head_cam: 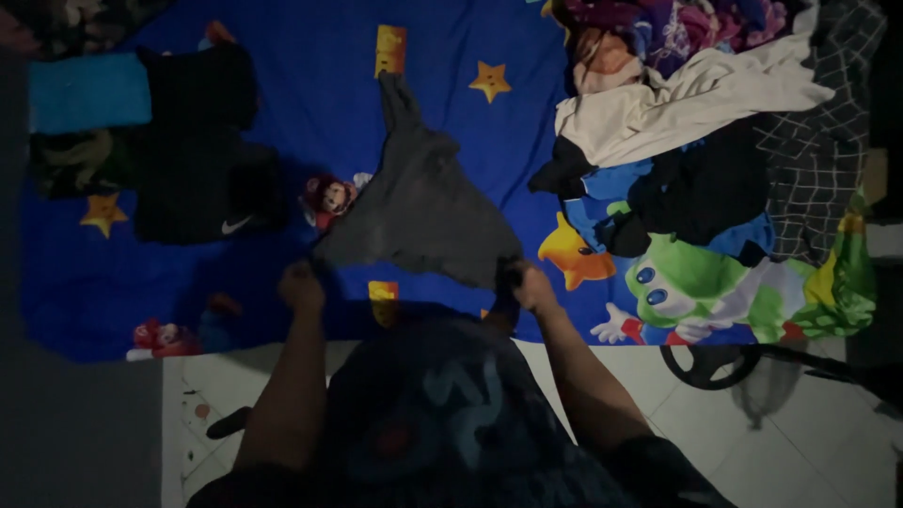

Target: Folding various items of clothing on a bed.

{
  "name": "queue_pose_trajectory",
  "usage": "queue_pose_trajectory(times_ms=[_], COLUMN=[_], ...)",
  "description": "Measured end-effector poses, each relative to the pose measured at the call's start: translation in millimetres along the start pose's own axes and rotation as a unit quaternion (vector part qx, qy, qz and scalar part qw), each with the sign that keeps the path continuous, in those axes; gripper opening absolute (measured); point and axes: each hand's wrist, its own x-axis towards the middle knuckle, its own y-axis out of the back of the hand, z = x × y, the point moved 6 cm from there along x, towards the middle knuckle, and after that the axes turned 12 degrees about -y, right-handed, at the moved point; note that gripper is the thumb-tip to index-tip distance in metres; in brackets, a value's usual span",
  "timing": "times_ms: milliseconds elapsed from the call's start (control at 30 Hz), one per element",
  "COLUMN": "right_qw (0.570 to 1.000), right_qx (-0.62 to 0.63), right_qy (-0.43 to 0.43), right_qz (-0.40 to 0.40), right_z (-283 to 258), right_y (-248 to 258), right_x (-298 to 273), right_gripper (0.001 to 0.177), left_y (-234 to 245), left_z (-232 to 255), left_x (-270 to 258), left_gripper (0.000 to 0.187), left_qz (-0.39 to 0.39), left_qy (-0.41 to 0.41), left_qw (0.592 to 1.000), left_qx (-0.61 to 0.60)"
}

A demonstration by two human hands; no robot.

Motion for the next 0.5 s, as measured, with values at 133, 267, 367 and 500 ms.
queue_pose_trajectory(times_ms=[133, 267, 367, 500], right_qw=[0.999, 1.000, 0.999, 0.954], right_qx=[0.005, -0.012, -0.026, 0.157], right_qy=[-0.017, -0.010, 0.008, 0.159], right_qz=[0.051, -0.004, -0.033, -0.200], right_z=[-17.2, -9.1, 13.1, -47.0], right_y=[6.6, -38.0, -97.3, -74.9], right_x=[-2.8, 31.3, 69.3, 20.4], right_gripper=[0.073, 0.094, 0.098, 0.060], left_y=[40.3, 48.4, 86.9, 146.7], left_z=[-24.9, -58.6, -40.4, 184.8], left_x=[-28.5, -56.7, -45.7, -24.9], left_gripper=[0.014, 0.039, 0.015, 0.036], left_qz=[0.095, 0.365, 0.228, 0.105], left_qy=[0.106, 0.197, 0.251, 0.353], left_qw=[0.989, 0.812, 0.940, 0.930], left_qx=[0.048, -0.412, -0.018, 0.000])
